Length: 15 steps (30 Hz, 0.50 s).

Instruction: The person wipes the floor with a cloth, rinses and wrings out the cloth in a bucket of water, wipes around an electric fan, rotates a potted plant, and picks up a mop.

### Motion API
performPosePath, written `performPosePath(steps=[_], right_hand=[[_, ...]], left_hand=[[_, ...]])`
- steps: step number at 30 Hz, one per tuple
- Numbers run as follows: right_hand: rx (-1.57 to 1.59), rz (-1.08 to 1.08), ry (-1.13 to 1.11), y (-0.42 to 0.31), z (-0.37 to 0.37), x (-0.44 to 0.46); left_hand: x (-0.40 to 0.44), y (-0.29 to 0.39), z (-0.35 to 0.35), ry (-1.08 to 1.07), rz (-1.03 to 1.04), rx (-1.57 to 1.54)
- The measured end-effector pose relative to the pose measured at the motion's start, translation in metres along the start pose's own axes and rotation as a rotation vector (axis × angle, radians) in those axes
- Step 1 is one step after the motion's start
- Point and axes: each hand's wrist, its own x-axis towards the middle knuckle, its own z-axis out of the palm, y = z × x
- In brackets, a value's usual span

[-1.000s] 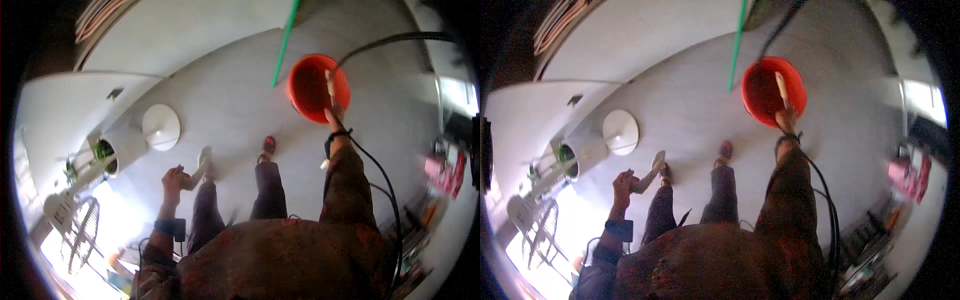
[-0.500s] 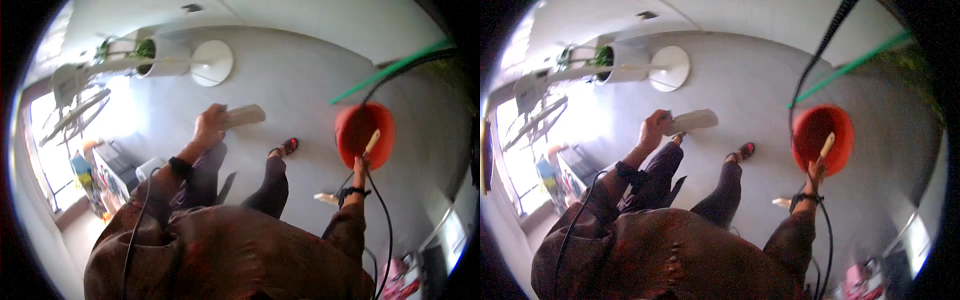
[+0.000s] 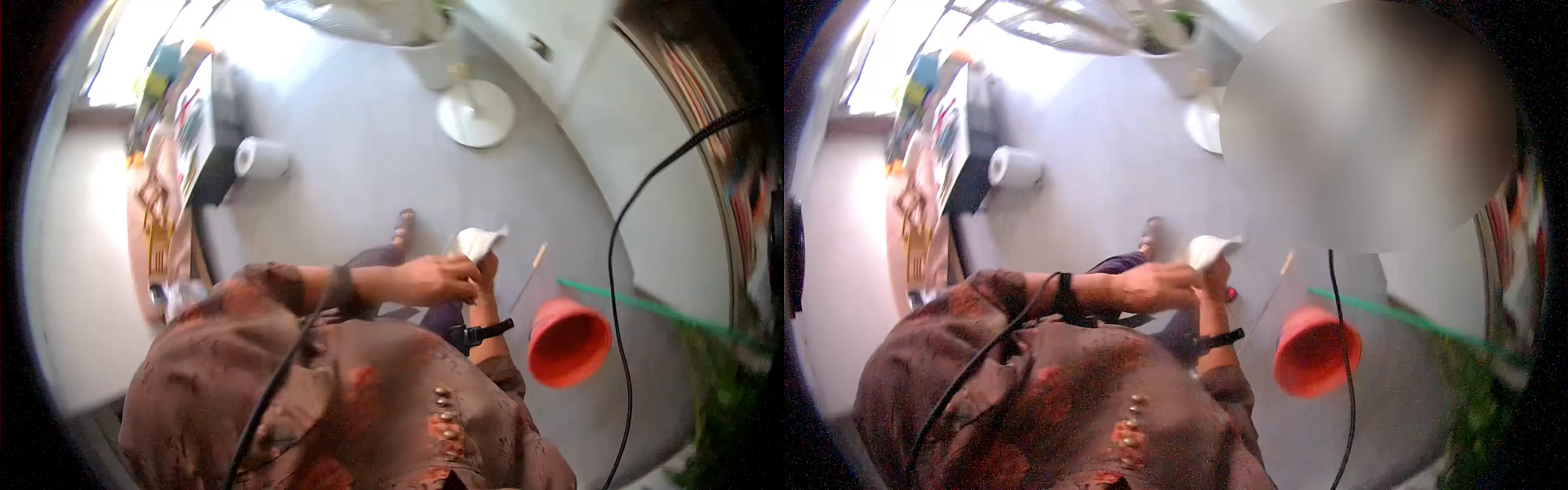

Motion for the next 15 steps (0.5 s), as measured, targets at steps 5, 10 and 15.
performPosePath(steps=[5,10,15], right_hand=[[0.891,0.336,-0.120,-0.066,0.002,0.044],[1.400,0.685,-0.151,-0.119,0.055,0.105],[1.282,0.624,-0.210,-0.215,0.108,0.183]], left_hand=[[-0.065,-0.030,-0.017,0.061,-0.075,0.017],[-0.144,-0.053,-0.069,0.208,-0.154,-0.055],[-0.252,-0.074,-0.167,0.426,-0.418,-0.119]])
